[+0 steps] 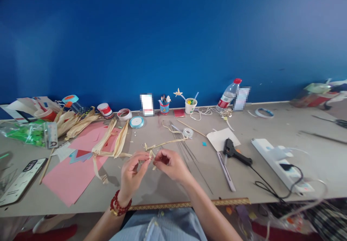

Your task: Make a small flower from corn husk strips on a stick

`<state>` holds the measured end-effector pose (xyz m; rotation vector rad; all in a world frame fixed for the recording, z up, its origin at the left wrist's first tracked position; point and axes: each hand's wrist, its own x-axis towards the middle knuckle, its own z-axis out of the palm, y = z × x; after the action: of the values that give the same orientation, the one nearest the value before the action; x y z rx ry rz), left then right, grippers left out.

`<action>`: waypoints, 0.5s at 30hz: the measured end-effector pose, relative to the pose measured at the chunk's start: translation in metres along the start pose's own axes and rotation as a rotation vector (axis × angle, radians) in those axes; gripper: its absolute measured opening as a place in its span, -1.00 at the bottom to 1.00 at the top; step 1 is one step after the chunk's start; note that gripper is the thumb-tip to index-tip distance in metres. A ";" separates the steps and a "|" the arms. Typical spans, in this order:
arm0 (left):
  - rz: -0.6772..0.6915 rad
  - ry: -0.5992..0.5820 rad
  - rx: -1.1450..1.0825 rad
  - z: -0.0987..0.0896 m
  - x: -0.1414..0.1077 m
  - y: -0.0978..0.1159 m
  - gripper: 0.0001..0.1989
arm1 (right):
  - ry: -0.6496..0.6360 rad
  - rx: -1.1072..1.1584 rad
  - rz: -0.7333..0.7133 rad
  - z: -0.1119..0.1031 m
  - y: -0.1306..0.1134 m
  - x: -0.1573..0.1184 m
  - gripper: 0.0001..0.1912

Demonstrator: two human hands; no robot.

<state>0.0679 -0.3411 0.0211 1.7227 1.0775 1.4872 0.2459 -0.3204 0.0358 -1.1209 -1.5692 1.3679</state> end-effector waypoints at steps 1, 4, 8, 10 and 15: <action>-0.047 0.008 -0.047 0.000 -0.001 0.000 -0.93 | 0.002 0.053 0.017 0.001 0.002 0.000 -0.78; -0.257 0.047 -0.224 -0.001 -0.001 -0.002 -0.91 | 0.069 0.261 0.046 0.001 0.007 0.000 -0.74; -0.493 0.054 -0.432 0.005 -0.001 -0.006 -0.88 | 0.217 0.534 0.011 0.007 0.010 -0.002 -0.74; -0.571 0.053 -0.539 0.010 -0.001 -0.006 -0.87 | 0.215 0.630 0.018 0.012 0.010 -0.002 -0.75; -0.689 0.021 -0.708 0.016 -0.002 0.002 -0.85 | 0.159 0.774 0.031 0.024 0.011 0.000 -0.77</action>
<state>0.0836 -0.3430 0.0194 0.7395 0.8691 1.2122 0.2253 -0.3277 0.0218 -0.7388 -0.7769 1.6473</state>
